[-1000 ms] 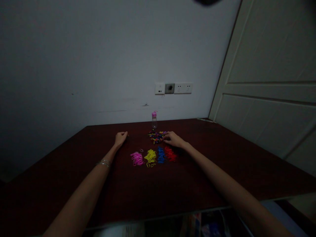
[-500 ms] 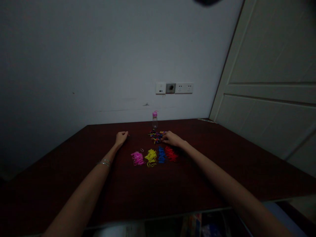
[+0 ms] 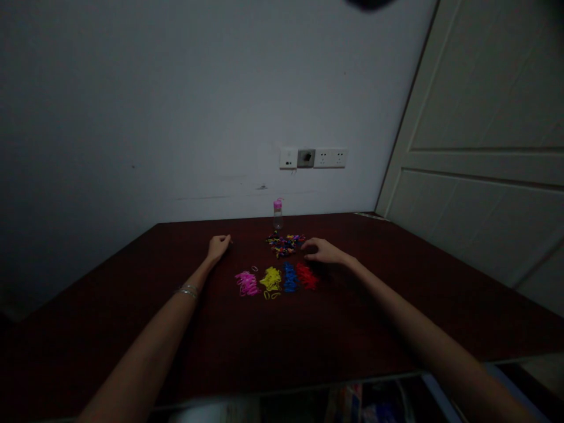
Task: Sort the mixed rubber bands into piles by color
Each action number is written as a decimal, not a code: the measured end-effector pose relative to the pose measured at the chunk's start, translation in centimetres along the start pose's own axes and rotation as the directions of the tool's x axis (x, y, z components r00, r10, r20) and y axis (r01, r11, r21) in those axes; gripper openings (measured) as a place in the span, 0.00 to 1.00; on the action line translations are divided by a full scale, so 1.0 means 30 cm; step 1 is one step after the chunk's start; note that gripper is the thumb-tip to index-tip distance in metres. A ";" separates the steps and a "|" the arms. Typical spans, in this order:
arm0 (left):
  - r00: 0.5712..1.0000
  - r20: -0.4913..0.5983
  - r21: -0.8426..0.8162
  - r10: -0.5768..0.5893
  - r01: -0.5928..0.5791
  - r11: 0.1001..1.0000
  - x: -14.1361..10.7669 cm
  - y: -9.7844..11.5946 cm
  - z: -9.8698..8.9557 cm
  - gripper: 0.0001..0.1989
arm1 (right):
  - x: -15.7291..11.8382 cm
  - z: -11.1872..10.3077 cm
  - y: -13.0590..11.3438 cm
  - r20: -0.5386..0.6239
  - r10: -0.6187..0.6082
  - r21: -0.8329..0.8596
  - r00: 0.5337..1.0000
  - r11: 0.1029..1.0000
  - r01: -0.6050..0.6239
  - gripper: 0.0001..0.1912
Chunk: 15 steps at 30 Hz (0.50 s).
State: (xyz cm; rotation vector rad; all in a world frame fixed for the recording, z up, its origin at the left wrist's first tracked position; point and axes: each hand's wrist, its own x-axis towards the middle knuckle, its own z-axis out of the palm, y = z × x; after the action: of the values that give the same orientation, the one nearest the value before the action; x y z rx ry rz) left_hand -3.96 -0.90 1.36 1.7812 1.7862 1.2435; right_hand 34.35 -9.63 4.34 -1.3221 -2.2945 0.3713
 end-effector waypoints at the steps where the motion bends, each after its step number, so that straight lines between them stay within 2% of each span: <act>1: 1.000 0.002 0.000 0.000 0.000 1.000 -0.001 0.002 0.001 0.18 | -0.019 -0.004 0.006 0.009 0.017 0.016 1.000 1.000 -0.017 0.18; 8: 1.000 0.016 0.044 -0.010 0.009 0.999 0.001 -0.001 0.004 0.19 | -0.091 0.018 0.043 0.115 0.139 0.181 0.984 0.971 -0.158 0.35; 15: 1.000 0.012 0.042 -0.004 0.003 0.999 -0.003 0.005 0.001 0.17 | -0.104 0.018 0.050 0.160 0.157 0.134 0.975 0.975 -0.179 0.41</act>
State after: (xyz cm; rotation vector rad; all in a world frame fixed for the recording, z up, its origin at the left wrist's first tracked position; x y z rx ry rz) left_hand -3.84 -0.99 1.43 1.8038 1.8211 1.1990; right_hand 36.52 -11.58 2.41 -1.4604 -2.2285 0.7047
